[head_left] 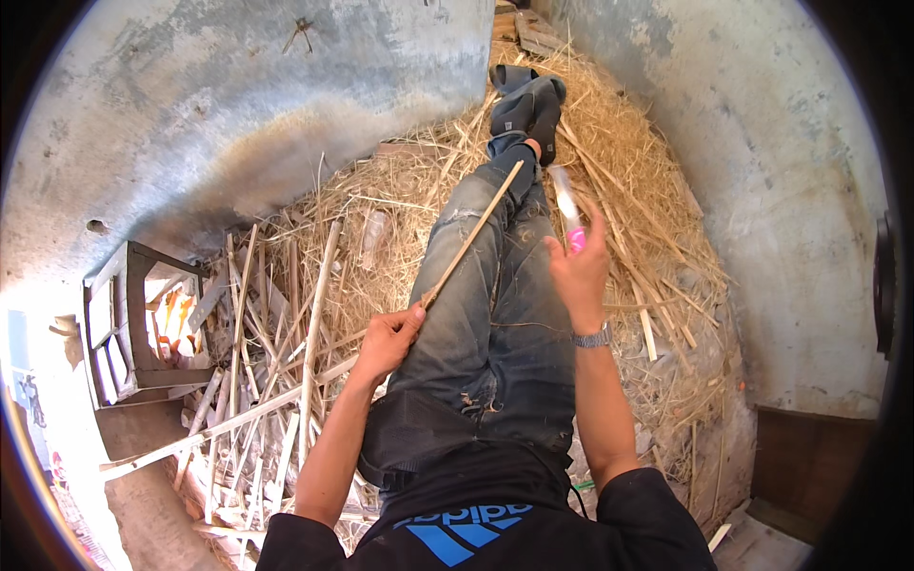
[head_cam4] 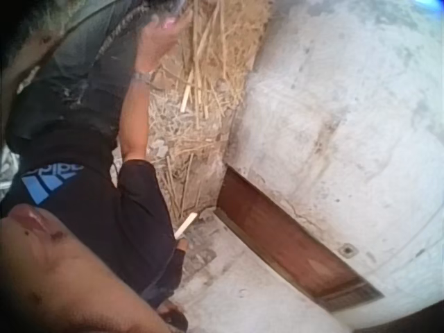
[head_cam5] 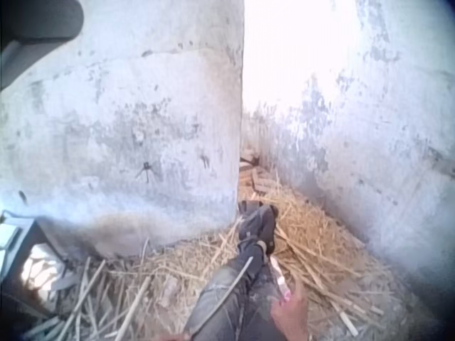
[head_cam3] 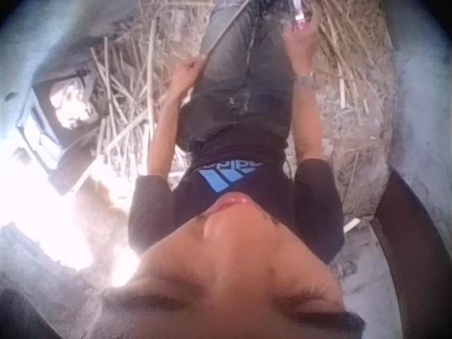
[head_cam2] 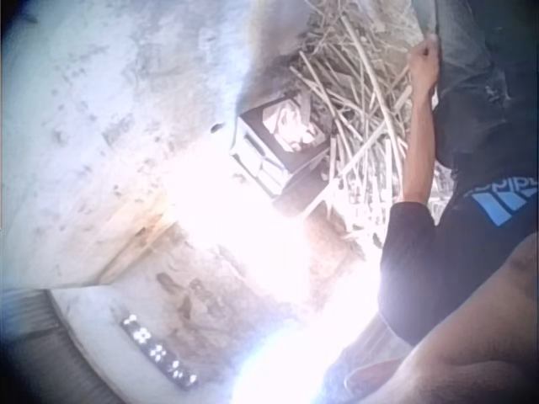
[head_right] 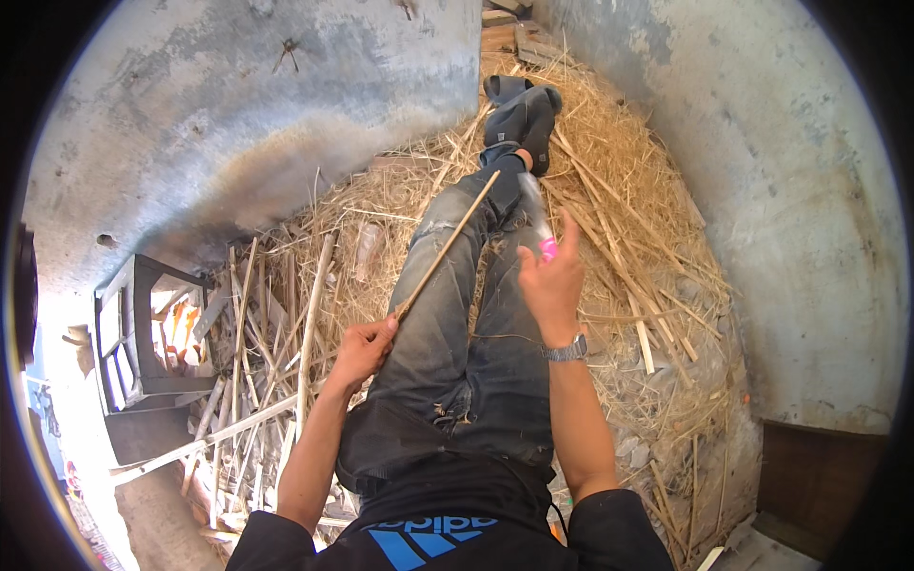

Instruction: The person shaves a bamboo strip using a knife, holding the bamboo across their lap and moving the blade along the surface to smooth it.

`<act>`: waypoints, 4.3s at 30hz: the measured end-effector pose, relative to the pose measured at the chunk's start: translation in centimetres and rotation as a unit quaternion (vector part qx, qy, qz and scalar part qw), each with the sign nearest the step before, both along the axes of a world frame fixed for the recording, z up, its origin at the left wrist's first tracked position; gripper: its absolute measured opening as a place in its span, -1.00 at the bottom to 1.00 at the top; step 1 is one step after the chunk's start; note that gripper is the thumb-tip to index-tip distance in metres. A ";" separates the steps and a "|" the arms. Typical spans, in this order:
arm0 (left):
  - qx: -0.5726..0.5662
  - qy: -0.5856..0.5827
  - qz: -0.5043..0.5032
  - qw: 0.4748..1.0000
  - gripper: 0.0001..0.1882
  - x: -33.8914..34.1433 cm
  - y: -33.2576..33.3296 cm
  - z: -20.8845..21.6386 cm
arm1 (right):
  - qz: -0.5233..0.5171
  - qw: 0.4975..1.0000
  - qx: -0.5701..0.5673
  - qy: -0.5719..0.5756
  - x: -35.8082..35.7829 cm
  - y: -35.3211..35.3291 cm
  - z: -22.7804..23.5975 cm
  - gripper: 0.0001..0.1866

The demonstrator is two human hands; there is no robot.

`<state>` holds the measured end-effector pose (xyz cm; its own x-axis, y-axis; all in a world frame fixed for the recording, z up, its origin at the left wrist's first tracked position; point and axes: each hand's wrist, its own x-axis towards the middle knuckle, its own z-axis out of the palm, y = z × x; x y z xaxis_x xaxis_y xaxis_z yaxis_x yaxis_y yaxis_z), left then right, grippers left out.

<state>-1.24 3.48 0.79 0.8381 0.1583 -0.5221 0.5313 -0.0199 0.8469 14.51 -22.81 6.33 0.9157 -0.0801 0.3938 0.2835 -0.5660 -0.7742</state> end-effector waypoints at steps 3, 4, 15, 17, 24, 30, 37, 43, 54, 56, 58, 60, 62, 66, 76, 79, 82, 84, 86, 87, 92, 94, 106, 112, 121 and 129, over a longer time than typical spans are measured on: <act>0.014 -0.014 -0.006 1.000 -0.44 0.1 -0.2 0.1 | 0.012 0.999 0.020 0.039 0.4 0.2 -1.8 -0.26; 0.013 -0.024 -0.010 1.000 -0.44 0.1 0.0 -0.1 | 0.015 0.995 0.055 0.079 -0.3 1.6 -2.2 -0.25; -0.011 0.000 0.007 1.000 -0.46 -0.1 -0.1 -0.2 | 0.098 0.986 0.053 0.126 -4.2 7.5 -6.0 -0.27; -0.013 -0.033 0.002 0.999 -0.47 -0.3 0.1 -0.6 | 0.154 0.976 0.037 0.148 -6.0 7.5 -5.6 -0.29; 0.001 -0.025 -0.008 1.000 -0.44 -0.5 0.6 -0.5 | 0.138 0.984 -0.017 0.112 -1.3 5.0 -7.1 -0.58; 0.015 -0.027 -0.008 0.999 -0.42 -0.1 0.1 0.4 | 0.093 0.990 -0.057 0.093 4.5 3.6 -6.3 -0.54; -0.044 0.016 -0.003 0.999 -0.48 -0.5 0.6 -0.3 | 0.299 0.920 -0.098 0.234 -5.5 5.0 -6.5 -0.64; -0.051 0.023 -0.007 0.998 -0.47 0.3 0.2 0.6 | 0.118 0.960 -0.061 0.245 2.5 2.5 -6.3 -0.57; -0.033 0.038 -0.008 0.999 -0.42 0.2 -0.2 1.1 | 0.196 0.953 -0.029 0.229 -3.3 4.6 -5.7 -0.53; -0.045 0.064 -0.009 0.997 -0.42 0.3 0.1 1.1 | 0.283 0.944 0.009 0.167 -6.5 5.6 -7.0 -0.51; -0.068 0.052 -0.023 0.996 -0.42 -0.2 0.6 0.9 | 0.317 0.899 0.014 0.303 -7.4 5.9 -6.6 -0.47; -0.067 0.039 -0.031 0.997 -0.46 -0.4 0.9 0.6 | 0.303 0.826 0.108 0.464 -5.8 4.9 -5.9 -0.46; -0.046 0.029 -0.033 0.998 -0.52 -0.7 0.7 -0.5 | 0.228 0.758 0.234 0.565 -4.6 4.1 -5.2 -0.43; 0.114 -0.064 -0.033 0.991 -0.45 -0.9 -0.9 -0.3 | 0.263 0.895 0.009 0.359 -4.7 5.4 -3.4 -0.40; 0.153 -0.059 -0.040 0.986 -0.43 -0.8 -1.8 0.5 | 0.315 0.921 0.008 0.230 -5.7 7.4 -4.2 -0.64; 0.088 -0.011 -0.022 0.996 -0.49 -0.6 -0.7 -1.0 | 0.354 0.905 0.005 0.237 -7.3 7.1 -2.5 -0.67; 0.043 0.009 0.011 0.999 -0.53 -0.2 0.3 -1.8 | 0.428 0.855 0.033 0.291 -10.2 6.2 1.2 -0.66; -0.050 0.049 0.027 0.997 -0.54 -0.5 1.5 -1.7 | 0.365 0.890 0.050 0.269 -9.9 5.3 2.1 -0.63; -0.135 0.088 0.032 0.986 -0.54 -0.3 1.3 -0.3 | 0.264 0.936 0.067 0.224 -7.7 3.5 1.2 -0.61; -0.163 0.095 0.018 0.982 -0.54 -0.3 1.4 1.2 | 0.185 0.948 0.076 0.247 -5.8 2.2 1.3 -0.66; -0.241 0.135 -0.027 0.961 -0.50 -0.8 2.0 3.4 | 0.031 0.990 0.018 0.136 0.6 -0.5 -1.5 -0.43; -0.249 0.134 -0.029 0.959 -0.50 -0.9 2.6 2.7 | 0.040 0.990 0.001 0.132 1.4 0.6 -1.8 -0.35; -0.169 0.139 -0.026 0.975 -0.52 -1.0 1.8 2.9 | 0.115 0.980 0.004 0.163 -2.5 6.2 -5.2 -0.36; -0.125 0.120 -0.039 0.984 -0.56 -0.9 1.9 2.7 | 0.155 0.975 0.017 0.160 -0.5 4.2 -5.7 -0.55; -0.095 0.121 -0.017 0.988 -0.59 -0.4 1.2 2.6 | 0.265 0.958 -0.033 0.107 -5.0 6.0 -7.3 -0.55; -0.016 0.025 -0.031 0.999 -0.57 -1.0 0.5 1.1 | 0.118 0.976 -0.109 0.143 2.2 3.8 -6.6 -0.50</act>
<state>-2.22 3.98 1.87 0.8188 0.0894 -0.5671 0.5713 -0.0281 0.8203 16.75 -19.03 -0.25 0.9735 0.2045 0.1025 0.2157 -0.6717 -0.7087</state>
